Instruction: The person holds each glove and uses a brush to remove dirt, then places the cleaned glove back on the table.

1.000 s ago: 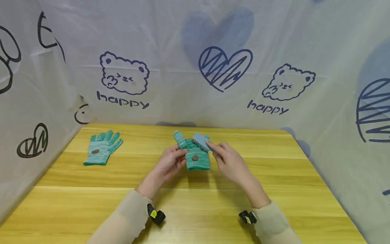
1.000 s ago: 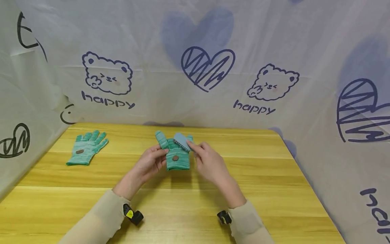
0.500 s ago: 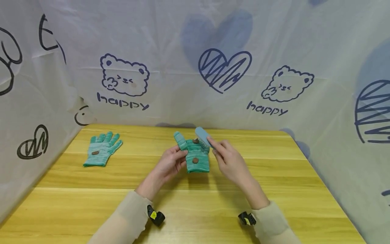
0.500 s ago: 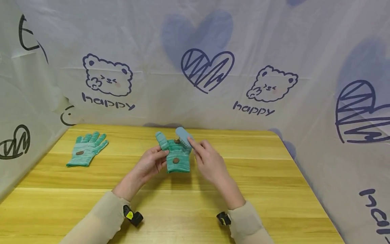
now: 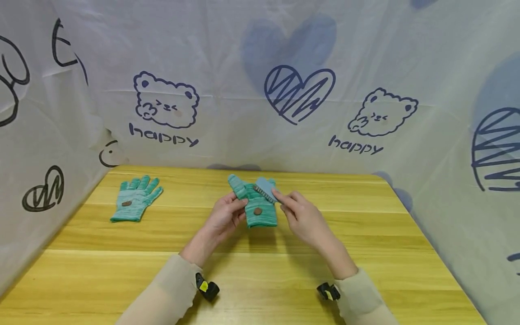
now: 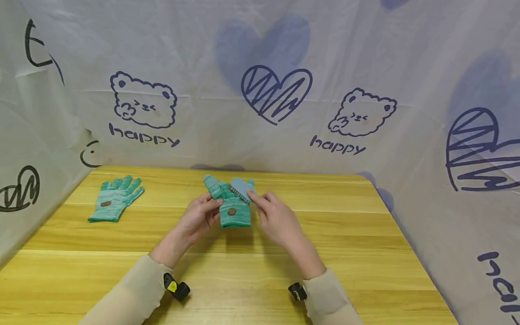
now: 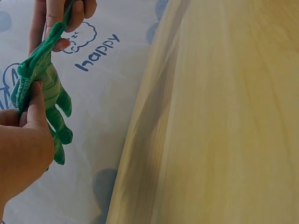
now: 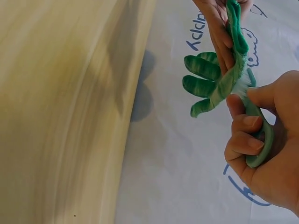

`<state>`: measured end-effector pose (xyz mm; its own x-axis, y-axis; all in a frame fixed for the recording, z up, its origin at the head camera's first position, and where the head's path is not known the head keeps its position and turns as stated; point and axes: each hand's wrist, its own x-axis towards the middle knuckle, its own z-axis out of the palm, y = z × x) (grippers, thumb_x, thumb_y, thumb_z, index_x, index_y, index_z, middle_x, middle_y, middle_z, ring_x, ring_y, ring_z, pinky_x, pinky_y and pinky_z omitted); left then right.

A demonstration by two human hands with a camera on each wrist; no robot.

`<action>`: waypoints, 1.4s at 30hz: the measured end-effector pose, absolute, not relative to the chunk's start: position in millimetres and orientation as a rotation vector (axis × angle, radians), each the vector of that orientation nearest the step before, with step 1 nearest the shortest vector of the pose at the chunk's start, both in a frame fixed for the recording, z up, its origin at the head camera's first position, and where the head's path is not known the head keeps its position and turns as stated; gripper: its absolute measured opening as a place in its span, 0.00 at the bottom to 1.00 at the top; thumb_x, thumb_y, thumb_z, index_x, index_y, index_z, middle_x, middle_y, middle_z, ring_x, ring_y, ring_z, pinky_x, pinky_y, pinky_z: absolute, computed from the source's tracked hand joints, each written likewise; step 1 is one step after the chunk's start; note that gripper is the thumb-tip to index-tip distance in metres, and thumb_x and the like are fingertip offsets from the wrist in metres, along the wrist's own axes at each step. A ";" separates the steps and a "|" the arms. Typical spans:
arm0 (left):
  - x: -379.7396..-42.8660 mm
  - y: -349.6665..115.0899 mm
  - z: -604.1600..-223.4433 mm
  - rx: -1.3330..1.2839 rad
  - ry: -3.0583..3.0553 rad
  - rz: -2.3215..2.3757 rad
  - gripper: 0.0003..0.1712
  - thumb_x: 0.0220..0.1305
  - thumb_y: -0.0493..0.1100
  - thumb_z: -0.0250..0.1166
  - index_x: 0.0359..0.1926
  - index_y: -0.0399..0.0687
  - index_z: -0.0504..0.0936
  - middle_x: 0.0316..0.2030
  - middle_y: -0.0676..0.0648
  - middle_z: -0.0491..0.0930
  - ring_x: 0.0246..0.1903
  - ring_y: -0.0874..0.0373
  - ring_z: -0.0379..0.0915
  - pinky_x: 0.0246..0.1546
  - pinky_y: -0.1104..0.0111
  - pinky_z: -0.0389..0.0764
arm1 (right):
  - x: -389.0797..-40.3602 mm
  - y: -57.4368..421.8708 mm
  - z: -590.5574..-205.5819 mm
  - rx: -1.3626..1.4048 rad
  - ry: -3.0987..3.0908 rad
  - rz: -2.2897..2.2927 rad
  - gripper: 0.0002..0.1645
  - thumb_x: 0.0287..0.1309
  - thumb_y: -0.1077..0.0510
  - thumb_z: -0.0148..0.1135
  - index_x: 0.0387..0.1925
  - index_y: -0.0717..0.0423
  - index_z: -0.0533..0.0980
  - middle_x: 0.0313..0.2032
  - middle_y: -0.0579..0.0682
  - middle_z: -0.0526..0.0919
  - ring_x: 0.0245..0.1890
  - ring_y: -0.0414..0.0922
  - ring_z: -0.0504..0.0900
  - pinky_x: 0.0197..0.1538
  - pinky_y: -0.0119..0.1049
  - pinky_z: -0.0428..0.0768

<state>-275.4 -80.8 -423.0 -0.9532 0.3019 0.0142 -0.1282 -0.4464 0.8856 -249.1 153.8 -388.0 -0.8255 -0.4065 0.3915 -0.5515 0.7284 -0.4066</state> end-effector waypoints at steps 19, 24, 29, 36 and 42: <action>-271.3 -79.3 -421.7 0.286 1.417 2.439 0.18 0.80 0.29 0.47 0.65 0.33 0.69 0.41 0.51 0.86 0.40 0.63 0.84 0.41 0.74 0.84 | -250.1 165.9 -378.0 0.616 -2.629 0.870 0.28 0.79 0.60 0.53 0.76 0.45 0.70 0.47 0.54 0.81 0.31 0.45 0.72 0.32 0.38 0.73; -271.1 -79.3 -424.0 0.339 1.448 2.396 0.14 0.79 0.29 0.48 0.60 0.36 0.72 0.40 0.51 0.85 0.40 0.64 0.83 0.42 0.74 0.84 | -251.0 161.4 -382.1 0.666 -2.598 0.859 0.29 0.79 0.62 0.53 0.76 0.46 0.70 0.48 0.55 0.81 0.33 0.45 0.72 0.34 0.39 0.74; -271.3 -77.8 -424.5 0.334 1.459 2.396 0.15 0.79 0.29 0.48 0.61 0.36 0.71 0.41 0.52 0.85 0.42 0.64 0.84 0.44 0.73 0.84 | -250.1 156.5 -385.0 0.702 -2.665 0.777 0.28 0.79 0.61 0.53 0.75 0.46 0.71 0.46 0.52 0.80 0.34 0.44 0.73 0.37 0.40 0.76; -272.1 -77.6 -422.5 0.255 1.422 2.469 0.22 0.79 0.28 0.47 0.70 0.28 0.64 0.43 0.52 0.86 0.42 0.64 0.84 0.43 0.75 0.84 | -248.0 154.1 -385.0 0.749 -2.694 0.707 0.27 0.78 0.63 0.53 0.74 0.48 0.72 0.45 0.51 0.80 0.32 0.42 0.73 0.35 0.37 0.75; -272.8 -77.6 -422.2 0.202 1.304 2.542 0.22 0.80 0.28 0.43 0.70 0.29 0.64 0.44 0.49 0.84 0.42 0.62 0.84 0.42 0.73 0.85 | -247.7 156.3 -383.4 0.788 -2.685 0.732 0.27 0.78 0.63 0.54 0.73 0.47 0.73 0.43 0.49 0.79 0.31 0.41 0.71 0.34 0.36 0.74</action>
<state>-272.8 -77.6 -422.2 -0.9519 0.3064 -0.0021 -0.1805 -0.5551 0.8120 -247.7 156.3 -383.4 -0.8231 -0.4355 0.3646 -0.5603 0.7276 -0.3957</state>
